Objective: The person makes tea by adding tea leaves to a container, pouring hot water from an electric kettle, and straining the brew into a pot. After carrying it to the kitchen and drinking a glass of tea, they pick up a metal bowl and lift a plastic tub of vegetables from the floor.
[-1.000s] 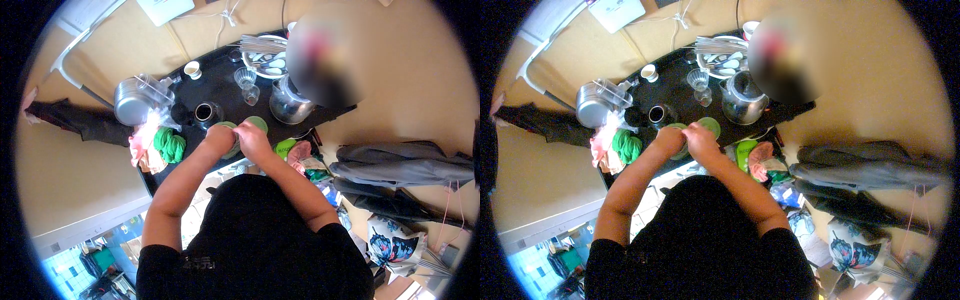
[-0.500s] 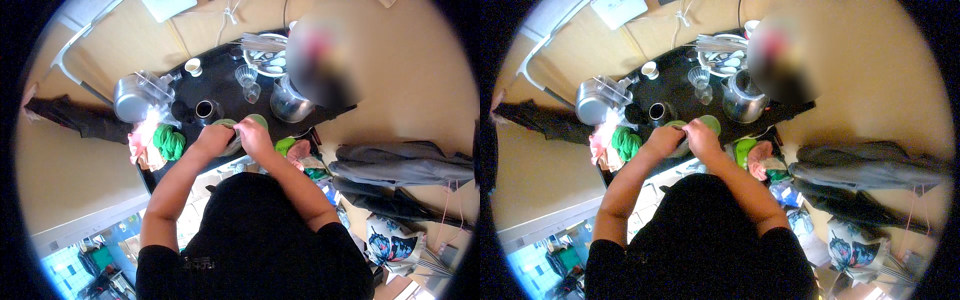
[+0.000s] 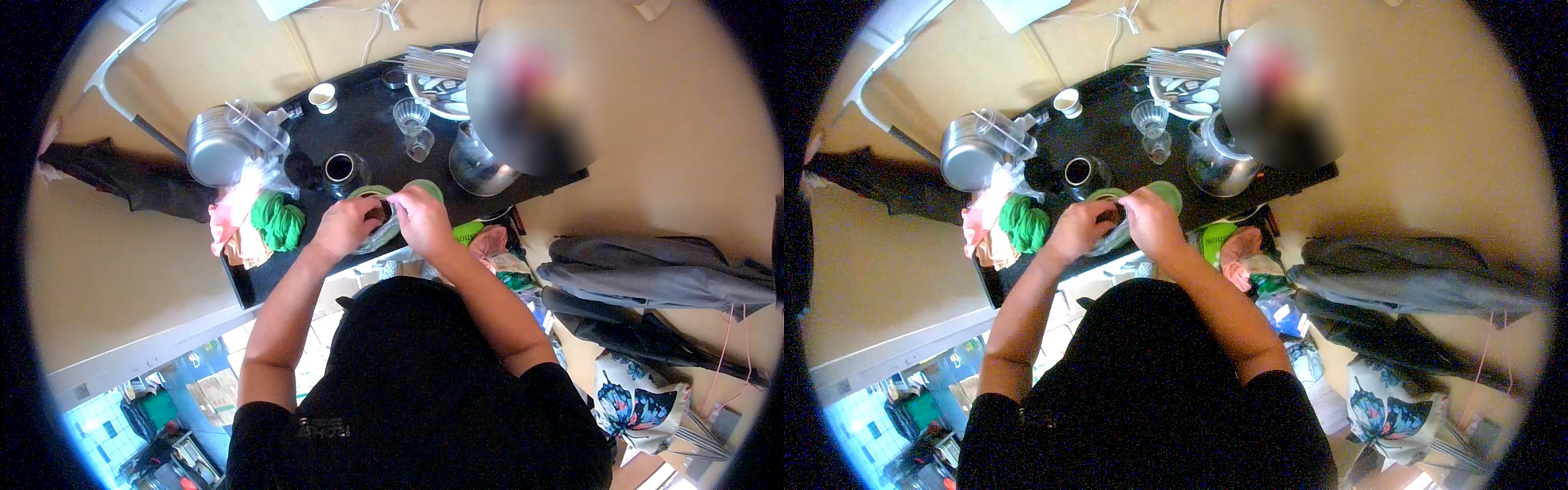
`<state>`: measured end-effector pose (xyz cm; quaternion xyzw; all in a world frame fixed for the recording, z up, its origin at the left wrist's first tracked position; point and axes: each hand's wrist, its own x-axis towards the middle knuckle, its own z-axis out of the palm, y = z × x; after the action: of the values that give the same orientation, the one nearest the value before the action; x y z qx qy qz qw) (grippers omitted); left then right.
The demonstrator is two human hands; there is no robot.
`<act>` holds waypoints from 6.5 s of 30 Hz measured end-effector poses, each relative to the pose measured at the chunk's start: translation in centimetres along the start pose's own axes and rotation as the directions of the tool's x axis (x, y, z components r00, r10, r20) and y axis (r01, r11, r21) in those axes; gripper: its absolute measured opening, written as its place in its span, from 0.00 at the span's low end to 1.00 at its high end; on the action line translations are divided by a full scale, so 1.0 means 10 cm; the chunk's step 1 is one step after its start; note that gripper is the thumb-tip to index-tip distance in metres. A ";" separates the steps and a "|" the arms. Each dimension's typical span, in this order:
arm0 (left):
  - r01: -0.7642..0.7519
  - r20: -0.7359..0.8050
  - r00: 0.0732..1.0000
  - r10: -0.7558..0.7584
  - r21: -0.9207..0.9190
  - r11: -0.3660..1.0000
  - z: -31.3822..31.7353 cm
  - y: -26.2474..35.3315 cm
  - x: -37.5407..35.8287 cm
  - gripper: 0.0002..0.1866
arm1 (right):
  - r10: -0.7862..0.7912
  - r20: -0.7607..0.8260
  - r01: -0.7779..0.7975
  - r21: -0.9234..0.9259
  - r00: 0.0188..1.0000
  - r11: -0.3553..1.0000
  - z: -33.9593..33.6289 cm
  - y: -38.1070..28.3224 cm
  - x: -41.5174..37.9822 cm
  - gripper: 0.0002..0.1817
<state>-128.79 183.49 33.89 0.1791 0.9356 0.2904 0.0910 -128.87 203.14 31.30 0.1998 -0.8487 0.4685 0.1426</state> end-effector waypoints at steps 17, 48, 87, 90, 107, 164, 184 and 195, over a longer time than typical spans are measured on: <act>0.077 -0.073 0.993 -0.095 -0.218 0.973 -0.03 0.06 -0.11 0.15 | 0.064 -0.021 -0.065 -0.030 0.998 0.997 -0.23 -0.07 -0.17 0.18; 0.317 0.169 0.860 -0.482 -0.916 0.244 -0.09 -0.08 -0.12 0.13 | 0.385 -0.035 -0.386 -0.041 0.922 0.922 -0.70 0.36 -0.99 0.19; 0.335 -0.593 0.786 -0.175 0.170 0.927 -0.01 -0.38 0.44 0.08 | 0.420 0.055 -0.419 -0.030 0.906 0.907 -0.70 0.45 -1.11 0.18; 0.306 -0.596 0.792 -0.134 0.198 0.931 -0.08 -0.26 0.43 0.08 | 0.415 0.057 -0.413 -0.042 0.908 0.910 -0.69 0.44 -1.11 0.19; 0.154 -0.253 0.961 -0.113 0.148 0.977 -0.20 -0.08 -0.63 0.09 | -0.012 0.213 0.061 -0.226 0.977 0.972 -0.23 0.21 -0.39 0.15; -0.063 -0.486 0.863 -0.137 -0.373 0.926 0.05 -0.38 -0.52 0.27 | -0.054 0.183 0.075 -0.109 0.982 0.991 -0.06 -0.16 -0.01 0.16; 0.037 -0.449 0.840 -0.304 -0.511 0.859 0.27 -0.37 -0.75 0.26 | -0.178 0.189 0.222 -0.242 0.966 0.945 0.37 -0.24 0.02 0.16; 0.576 -0.589 0.736 -0.335 0.283 0.767 -0.06 -1.13 -1.00 0.55 | 0.043 0.453 0.141 -0.365 0.891 0.920 0.26 -0.42 0.07 0.69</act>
<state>-122.97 170.61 28.52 -0.1294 0.9804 0.0712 -0.1307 -127.61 198.75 33.39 0.2926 -0.9287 0.2277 -0.0099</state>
